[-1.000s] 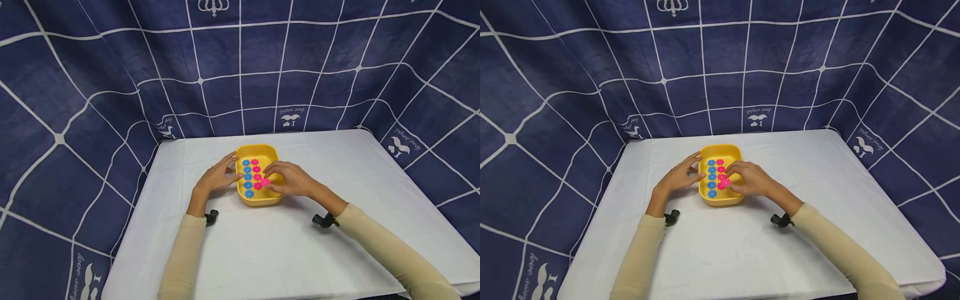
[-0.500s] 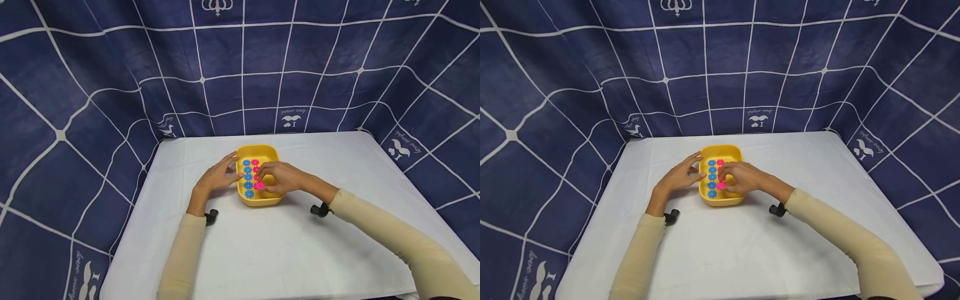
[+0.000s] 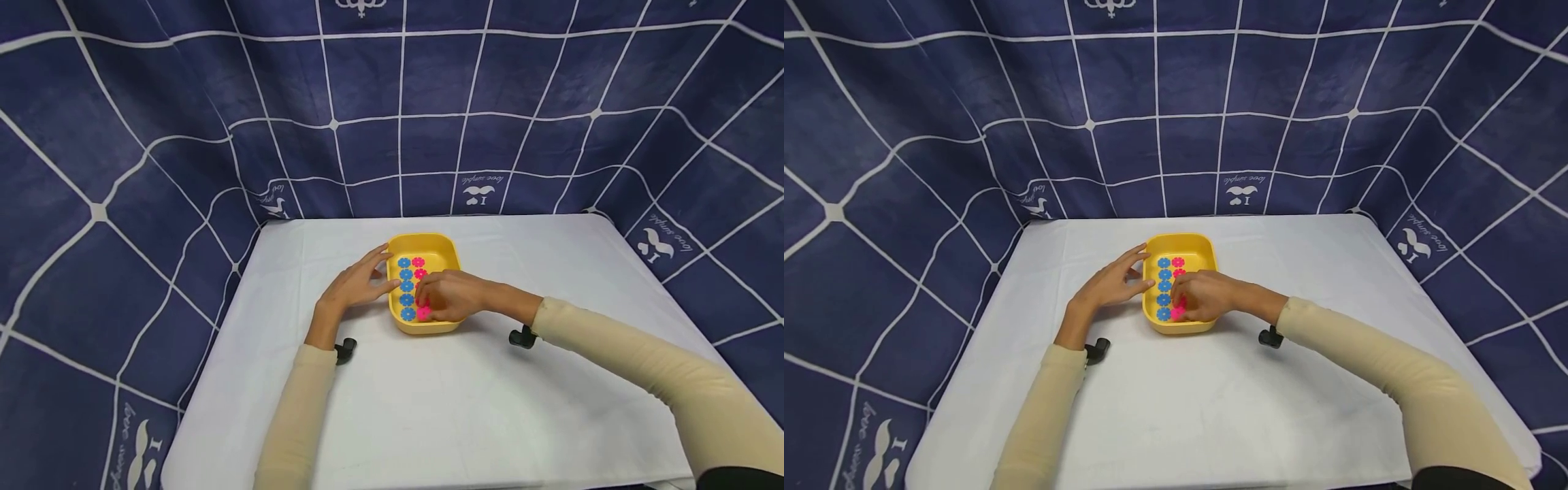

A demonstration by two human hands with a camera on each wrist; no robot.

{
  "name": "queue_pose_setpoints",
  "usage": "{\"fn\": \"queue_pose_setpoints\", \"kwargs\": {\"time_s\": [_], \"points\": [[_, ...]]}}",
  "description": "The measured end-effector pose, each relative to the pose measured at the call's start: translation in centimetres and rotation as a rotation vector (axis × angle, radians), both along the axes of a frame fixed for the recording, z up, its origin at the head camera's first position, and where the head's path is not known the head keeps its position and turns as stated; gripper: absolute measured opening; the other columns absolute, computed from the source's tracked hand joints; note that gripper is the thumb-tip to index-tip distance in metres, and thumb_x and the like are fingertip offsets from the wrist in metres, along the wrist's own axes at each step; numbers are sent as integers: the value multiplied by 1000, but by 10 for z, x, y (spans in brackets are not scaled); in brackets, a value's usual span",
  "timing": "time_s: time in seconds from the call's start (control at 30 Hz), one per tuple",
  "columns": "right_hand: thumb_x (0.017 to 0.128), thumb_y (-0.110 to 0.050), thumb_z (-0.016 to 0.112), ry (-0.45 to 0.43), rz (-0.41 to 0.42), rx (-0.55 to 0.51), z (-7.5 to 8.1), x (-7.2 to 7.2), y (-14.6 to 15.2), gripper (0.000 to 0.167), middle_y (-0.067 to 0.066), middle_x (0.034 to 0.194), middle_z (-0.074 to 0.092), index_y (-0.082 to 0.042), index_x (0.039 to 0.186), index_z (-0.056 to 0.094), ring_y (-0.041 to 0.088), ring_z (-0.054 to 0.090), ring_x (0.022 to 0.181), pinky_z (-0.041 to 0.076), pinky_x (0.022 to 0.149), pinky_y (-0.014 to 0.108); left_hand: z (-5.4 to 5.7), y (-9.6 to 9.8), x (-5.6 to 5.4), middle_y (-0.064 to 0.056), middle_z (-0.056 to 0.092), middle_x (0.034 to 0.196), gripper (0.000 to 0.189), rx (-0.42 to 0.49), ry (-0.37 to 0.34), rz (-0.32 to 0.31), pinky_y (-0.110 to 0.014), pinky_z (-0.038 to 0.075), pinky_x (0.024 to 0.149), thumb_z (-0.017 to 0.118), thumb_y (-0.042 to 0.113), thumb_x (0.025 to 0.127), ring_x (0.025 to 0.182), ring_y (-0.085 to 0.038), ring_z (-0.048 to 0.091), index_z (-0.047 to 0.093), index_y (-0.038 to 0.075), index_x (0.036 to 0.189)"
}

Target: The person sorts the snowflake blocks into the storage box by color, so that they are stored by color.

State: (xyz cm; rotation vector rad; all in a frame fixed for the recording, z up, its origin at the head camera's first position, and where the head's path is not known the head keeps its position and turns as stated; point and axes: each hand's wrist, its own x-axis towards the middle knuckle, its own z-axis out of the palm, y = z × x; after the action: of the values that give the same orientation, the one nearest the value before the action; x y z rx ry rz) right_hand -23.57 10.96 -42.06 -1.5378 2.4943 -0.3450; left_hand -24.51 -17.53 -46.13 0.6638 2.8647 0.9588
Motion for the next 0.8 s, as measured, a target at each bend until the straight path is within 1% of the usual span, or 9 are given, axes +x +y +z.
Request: {"fn": "queue_pose_setpoints", "kwargs": {"time_s": [0.13, 0.27, 0.37, 0.57, 0.8], "points": [[95, -35, 83, -4, -4, 40, -3, -3, -3, 28, -1, 126, 73, -17, 116, 80, 18, 66, 123, 54, 108, 40, 1, -1, 0, 18, 25, 176, 81, 5, 9, 5, -56, 52, 109, 67, 67, 97, 123, -15, 70, 46, 27, 164], [95, -36, 82, -13, -8, 63, -4, -6, -5, 27, -1, 127, 73, -18, 116, 80, 18, 65, 123, 54, 106, 41, 1, -1, 0, 18, 26, 176, 78, 17, 6, 4, -57, 51, 110, 70, 62, 98, 123, -16, 70, 47, 27, 163], [96, -36, 81, -16, 3, 69, -7, -7, -6, 27, -1, 126, 73, -17, 116, 80, 18, 66, 121, 55, 103, 40, 0, 0, -1, 17, 25, 176, 78, 24, 0, -2, -58, 50, 111, 71, 60, 98, 125, -17, 70, 47, 26, 163], [95, -37, 83, 20, 14, 72, -12, -10, -6, 24, 0, 126, 73, -18, 111, 80, 17, 67, 114, 56, 96, 38, -2, 0, -1, 19, 25, 176, 82, 11, 3, 0, -56, 50, 111, 68, 66, 97, 124, -16, 70, 46, 26, 164], [93, -33, 84, 5, 1, 94, -15, -13, -6, 23, 0, 127, 72, -17, 109, 81, 16, 65, 111, 54, 92, 36, -2, -2, -2, 19, 25, 176, 83, 12, 9, -10, -54, 51, 110, 65, 71, 96, 122, -13, 70, 45, 28, 164]]}}
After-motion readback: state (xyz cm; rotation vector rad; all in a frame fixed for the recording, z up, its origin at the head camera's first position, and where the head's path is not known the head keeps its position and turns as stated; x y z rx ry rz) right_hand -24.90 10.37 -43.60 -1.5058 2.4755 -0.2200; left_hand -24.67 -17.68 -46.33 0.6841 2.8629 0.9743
